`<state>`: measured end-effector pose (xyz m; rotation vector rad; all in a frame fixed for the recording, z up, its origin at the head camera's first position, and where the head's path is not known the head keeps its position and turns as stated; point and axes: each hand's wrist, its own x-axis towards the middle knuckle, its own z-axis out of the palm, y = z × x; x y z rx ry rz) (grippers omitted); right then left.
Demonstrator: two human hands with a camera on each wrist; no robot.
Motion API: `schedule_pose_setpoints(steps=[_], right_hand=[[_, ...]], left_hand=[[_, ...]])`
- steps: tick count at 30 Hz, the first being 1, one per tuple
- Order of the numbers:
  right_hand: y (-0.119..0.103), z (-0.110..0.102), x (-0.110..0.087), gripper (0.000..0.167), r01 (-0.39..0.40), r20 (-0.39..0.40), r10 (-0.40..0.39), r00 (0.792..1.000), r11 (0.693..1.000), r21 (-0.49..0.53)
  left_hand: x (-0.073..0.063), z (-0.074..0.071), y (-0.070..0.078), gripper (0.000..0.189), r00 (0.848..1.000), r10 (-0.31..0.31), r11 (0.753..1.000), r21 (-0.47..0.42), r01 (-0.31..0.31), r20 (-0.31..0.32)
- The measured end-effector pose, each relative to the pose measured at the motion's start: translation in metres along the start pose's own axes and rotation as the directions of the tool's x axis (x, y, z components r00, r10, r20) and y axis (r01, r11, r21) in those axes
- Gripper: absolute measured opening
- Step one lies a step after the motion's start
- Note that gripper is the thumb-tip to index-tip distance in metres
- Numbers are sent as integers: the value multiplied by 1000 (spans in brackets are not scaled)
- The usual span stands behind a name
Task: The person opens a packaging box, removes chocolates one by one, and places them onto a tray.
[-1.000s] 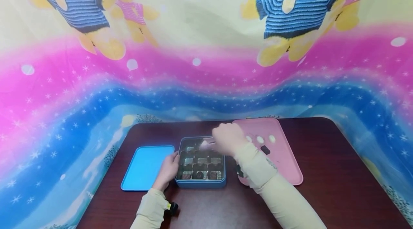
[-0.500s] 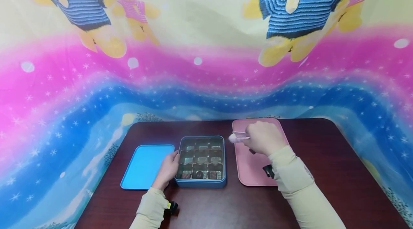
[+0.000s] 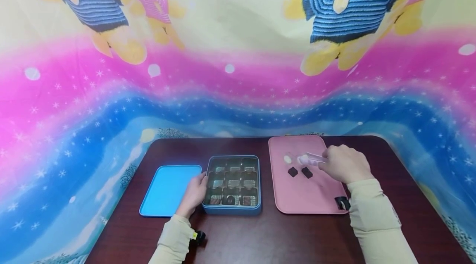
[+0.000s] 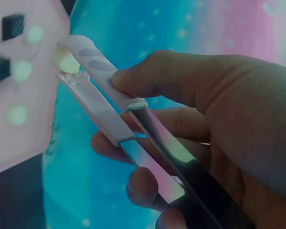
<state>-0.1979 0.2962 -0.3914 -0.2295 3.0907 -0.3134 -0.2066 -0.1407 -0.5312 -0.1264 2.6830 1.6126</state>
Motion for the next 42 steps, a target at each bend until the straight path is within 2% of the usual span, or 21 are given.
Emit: schedule_pose_setpoints(steps=[9,18,22,25,33,37,42], right_hand=[[34,16,-9,34,-71,49,70,996,997,26],[47,36,-11,37,-85,98,81,992,996,39],[48,40,-11,54,-95,101,91,991,995,38],[48,41,-10,58,-102,103,98,990,994,38],[48,41,-11,46,-121,99,116,988,992,37],[48,41,-11,32,-129,77,127,989,991,33],[48,40,-13,39,-134,49,133,990,991,25]], left_hand=[[1,0,0,44,1000,12,1000,14,-12,-15],[1,0,-1,43,1000,12,1000,21,-12,-13],[1,0,-1,43,1000,15,1000,25,-15,-9],[1,0,-1,44,1000,10,1000,22,-10,-13],[2,1,-1,44,1000,8,1000,16,-8,-12],[1,1,-1,44,1000,6,1000,8,-6,-4],[0,0,-1,45,1000,-1,1000,-6,1,11]])
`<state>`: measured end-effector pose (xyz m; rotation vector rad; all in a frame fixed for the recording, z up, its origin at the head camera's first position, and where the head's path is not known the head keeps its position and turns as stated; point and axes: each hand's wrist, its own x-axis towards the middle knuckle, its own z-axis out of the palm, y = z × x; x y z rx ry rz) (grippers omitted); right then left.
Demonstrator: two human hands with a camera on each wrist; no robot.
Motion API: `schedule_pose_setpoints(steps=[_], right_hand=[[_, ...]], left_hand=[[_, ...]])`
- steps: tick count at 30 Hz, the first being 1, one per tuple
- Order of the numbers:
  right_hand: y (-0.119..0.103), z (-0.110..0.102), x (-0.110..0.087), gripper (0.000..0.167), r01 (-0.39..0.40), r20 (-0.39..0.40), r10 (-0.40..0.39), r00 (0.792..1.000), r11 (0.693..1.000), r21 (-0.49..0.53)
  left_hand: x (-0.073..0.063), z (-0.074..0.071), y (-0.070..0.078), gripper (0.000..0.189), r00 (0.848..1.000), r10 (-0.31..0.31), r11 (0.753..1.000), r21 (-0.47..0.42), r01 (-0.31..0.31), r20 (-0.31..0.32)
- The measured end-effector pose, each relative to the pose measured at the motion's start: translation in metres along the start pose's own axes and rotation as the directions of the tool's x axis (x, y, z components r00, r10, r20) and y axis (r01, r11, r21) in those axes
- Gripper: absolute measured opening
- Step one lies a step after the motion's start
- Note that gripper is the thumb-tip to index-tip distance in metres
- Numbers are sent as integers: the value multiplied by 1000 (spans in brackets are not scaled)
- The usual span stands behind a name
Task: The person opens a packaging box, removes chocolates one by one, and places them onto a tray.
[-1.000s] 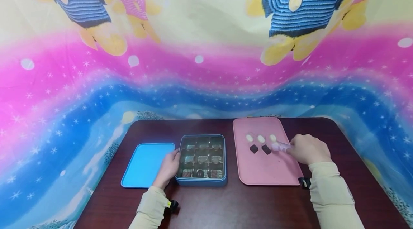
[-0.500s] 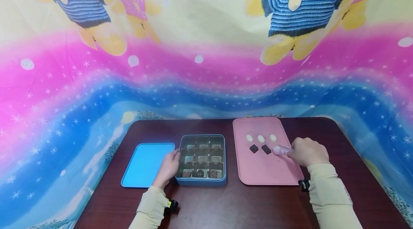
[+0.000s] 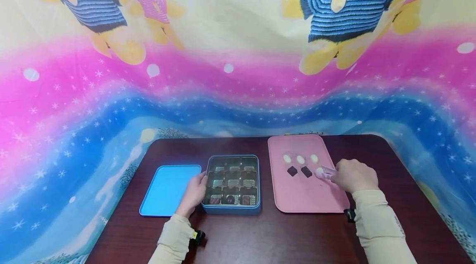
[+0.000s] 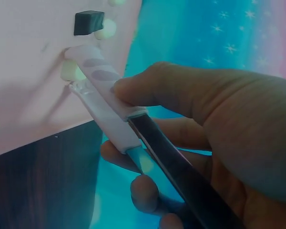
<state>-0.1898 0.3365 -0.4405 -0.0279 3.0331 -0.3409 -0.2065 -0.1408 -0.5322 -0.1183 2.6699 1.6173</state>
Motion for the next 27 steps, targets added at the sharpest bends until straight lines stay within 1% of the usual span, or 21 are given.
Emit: schedule_pose_setpoints(steps=[3,6,9,12,16,19,22,27], right_hand=[[-2,-5,-3,42,9,-40,-9,999,1000,-7],[-7,-13,-5,43,29,-112,-32,993,999,-26],[-16,-21,-7,44,49,-179,-56,982,998,-43],[-29,-28,-9,43,75,-228,-85,970,996,-50],[-49,-32,-13,37,140,-304,-152,941,988,-59],[-66,-32,-15,39,188,-356,-205,912,979,-83],[-83,-30,-17,40,230,-382,-254,889,967,-108],[-111,-23,-19,29,328,-390,-357,849,934,-140]], left_hand=[[0,-1,-1,45,1000,2,1000,7,-2,5],[0,-1,0,44,1000,7,1000,13,-7,3],[0,-2,2,45,1000,9,1000,13,-9,-1],[0,-2,3,44,1000,11,1000,15,-11,-1],[1,-2,2,44,1000,8,1000,14,-8,2],[1,-2,2,44,1000,8,1000,15,-8,2],[0,-2,1,44,1000,5,1000,14,-5,5],[-1,-2,2,45,1000,5,1000,14,-5,10]])
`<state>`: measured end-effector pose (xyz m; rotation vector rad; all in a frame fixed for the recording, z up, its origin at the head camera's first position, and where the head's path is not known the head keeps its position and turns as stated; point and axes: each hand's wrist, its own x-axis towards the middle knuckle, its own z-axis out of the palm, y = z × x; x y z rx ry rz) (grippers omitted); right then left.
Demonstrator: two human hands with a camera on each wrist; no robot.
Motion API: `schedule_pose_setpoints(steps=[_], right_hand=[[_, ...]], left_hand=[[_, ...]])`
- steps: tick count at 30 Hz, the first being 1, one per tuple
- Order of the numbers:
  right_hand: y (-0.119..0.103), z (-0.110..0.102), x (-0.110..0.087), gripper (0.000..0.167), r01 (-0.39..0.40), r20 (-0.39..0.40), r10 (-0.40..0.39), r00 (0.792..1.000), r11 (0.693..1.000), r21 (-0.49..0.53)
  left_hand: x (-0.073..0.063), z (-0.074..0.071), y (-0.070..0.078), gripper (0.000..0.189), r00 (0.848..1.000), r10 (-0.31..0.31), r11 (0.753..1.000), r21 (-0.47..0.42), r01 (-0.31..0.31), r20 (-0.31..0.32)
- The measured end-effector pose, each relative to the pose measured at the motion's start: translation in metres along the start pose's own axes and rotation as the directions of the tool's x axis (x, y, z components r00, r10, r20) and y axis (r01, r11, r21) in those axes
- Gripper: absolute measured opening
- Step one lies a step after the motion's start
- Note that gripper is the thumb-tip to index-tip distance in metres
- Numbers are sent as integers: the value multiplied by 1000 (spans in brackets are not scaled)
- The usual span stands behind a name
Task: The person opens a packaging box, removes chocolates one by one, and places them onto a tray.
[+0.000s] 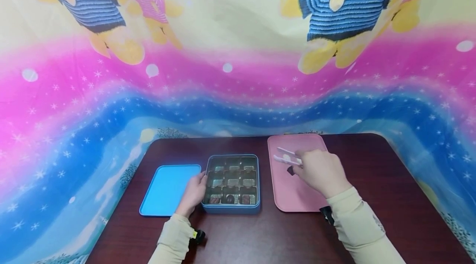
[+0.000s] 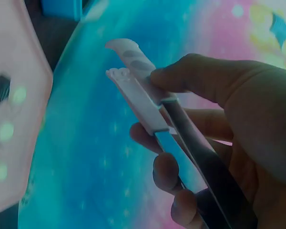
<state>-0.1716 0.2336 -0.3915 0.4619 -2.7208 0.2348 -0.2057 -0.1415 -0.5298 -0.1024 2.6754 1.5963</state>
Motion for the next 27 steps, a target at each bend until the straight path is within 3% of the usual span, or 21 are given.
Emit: schedule_pose_setpoints(steps=[8,14,19,22,27], right_hand=[[-36,16,6,21,196,12,-196,981,980,-26],[-52,24,5,22,203,121,-196,973,978,-46],[-59,29,11,25,302,208,-303,930,953,38],[-61,33,15,22,386,209,-389,897,921,59],[-65,37,19,16,459,232,-457,859,887,49]], left_hand=[[-1,0,1,45,1000,-1,1000,-1,1,3],[0,-1,0,44,1000,8,1000,-2,-8,-3],[0,-1,0,45,1000,2,1000,-1,-2,-6],[0,0,0,45,1000,2,1000,3,-2,-8],[1,0,0,44,1000,9,1000,14,-9,-13]])
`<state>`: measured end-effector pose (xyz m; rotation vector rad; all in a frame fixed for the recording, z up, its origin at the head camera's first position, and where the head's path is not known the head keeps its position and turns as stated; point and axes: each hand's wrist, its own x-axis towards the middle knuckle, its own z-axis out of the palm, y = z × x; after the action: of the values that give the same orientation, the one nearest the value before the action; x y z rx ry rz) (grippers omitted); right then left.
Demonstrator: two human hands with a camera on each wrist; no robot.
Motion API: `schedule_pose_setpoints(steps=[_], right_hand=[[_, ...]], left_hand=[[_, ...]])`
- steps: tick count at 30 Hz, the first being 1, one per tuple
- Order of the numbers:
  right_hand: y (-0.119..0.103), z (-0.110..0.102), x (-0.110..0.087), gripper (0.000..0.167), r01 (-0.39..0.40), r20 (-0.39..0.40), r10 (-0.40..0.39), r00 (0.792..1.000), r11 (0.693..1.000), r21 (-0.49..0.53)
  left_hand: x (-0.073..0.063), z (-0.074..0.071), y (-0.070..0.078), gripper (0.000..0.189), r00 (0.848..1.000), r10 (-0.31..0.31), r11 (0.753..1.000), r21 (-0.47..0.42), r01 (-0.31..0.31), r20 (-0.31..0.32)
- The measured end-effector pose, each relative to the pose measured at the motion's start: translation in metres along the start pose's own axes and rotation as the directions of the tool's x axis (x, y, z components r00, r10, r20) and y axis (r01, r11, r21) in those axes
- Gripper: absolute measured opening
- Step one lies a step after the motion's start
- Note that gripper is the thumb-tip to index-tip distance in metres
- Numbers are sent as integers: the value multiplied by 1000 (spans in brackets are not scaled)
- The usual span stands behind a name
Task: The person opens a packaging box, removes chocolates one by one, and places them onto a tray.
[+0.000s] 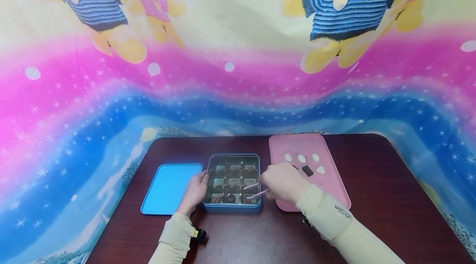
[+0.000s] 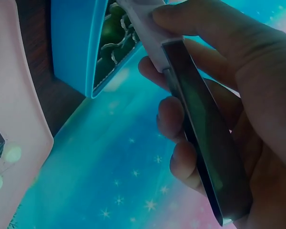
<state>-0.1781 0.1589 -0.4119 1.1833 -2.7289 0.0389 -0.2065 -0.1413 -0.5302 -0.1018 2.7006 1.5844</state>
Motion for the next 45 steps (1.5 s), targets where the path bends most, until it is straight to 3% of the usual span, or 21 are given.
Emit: schedule_pose_setpoints(steps=[15,26,35,39,45], right_hand=[[-6,8,23,19,99,95,-88,992,989,-114],[-23,1,45,26,207,185,-153,971,923,-323],[-34,-1,53,29,232,174,-174,969,883,-409],[-36,0,54,27,231,153,-183,971,880,-414],[-37,1,55,26,234,184,-170,968,880,-414]], left_hand=[[0,0,1,45,1000,-11,1000,-22,11,5],[1,1,-3,44,1000,0,1000,-10,0,7],[0,2,-1,44,1000,0,1000,-13,0,5],[0,2,0,44,1000,-2,1000,-12,2,3],[-1,0,1,45,1000,2,1000,-13,-1,6]])
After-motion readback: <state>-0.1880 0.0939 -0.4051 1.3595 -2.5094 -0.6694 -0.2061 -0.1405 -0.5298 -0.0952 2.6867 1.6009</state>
